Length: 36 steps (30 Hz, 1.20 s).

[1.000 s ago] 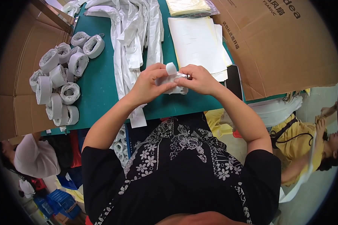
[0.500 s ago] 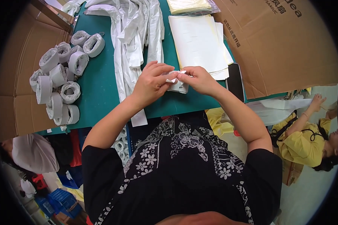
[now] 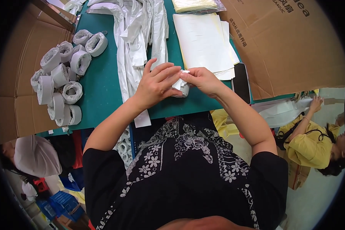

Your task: Rolling and fold ing white fabric strips and placing them into yellow packaging bag s.

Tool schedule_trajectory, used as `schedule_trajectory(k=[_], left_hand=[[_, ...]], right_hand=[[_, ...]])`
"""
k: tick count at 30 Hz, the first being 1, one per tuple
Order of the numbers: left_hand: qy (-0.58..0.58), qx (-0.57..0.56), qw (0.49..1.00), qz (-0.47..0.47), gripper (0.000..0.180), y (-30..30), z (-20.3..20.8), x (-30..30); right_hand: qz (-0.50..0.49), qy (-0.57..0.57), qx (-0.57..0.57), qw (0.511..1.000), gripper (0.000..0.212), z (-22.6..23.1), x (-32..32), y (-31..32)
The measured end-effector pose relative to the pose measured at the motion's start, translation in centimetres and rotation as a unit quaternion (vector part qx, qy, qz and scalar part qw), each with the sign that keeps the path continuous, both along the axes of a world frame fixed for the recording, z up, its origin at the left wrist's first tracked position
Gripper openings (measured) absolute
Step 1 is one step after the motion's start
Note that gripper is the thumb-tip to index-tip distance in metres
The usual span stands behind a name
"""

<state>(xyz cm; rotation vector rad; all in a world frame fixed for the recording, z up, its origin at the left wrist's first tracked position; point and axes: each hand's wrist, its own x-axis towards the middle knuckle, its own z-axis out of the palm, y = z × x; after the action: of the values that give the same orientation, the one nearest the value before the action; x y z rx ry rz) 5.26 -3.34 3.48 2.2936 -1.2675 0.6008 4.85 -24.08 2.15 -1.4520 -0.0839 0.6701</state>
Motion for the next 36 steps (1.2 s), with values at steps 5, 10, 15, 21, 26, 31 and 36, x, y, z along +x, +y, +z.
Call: schedule_trajectory(k=[5,10,15,21,26,31,36], left_hand=[[-0.196,-0.065,0.977,-0.051,0.023,-0.3,0.9,0.7],[-0.181,-0.012,0.98,-0.086,0.027,0.0,2.1,1.2],[-0.051,0.015,0.995,-0.081,0.025,0.1,2.1,0.7],[-0.2,0.049,0.961,-0.183,0.026,0.9,1.5,0.5],[-0.175,0.031,0.977,-0.118,0.03,0.1,1.8,0.4],[0.074,-0.105,0.989,0.067,0.047,-0.7,3.2,-0.8],[0.117,-0.251,0.946,0.167,0.046,2.9,1.6,-1.1]], right_hand=[[-0.05,0.108,0.04,0.992,0.028,1.6,0.3,0.1],[-0.067,0.163,0.018,0.984,0.029,2.0,0.1,-0.2],[-0.088,0.14,-0.013,0.986,0.028,1.4,-0.7,-0.2],[-0.007,0.175,-0.043,0.984,0.034,2.8,-1.8,0.5],[0.033,0.267,0.154,0.951,0.037,1.4,-1.5,-0.2],[-0.042,-0.049,0.019,0.998,0.034,4.0,-0.3,-1.3],[-0.142,-0.569,-0.375,0.718,0.028,3.7,6.3,-5.6]])
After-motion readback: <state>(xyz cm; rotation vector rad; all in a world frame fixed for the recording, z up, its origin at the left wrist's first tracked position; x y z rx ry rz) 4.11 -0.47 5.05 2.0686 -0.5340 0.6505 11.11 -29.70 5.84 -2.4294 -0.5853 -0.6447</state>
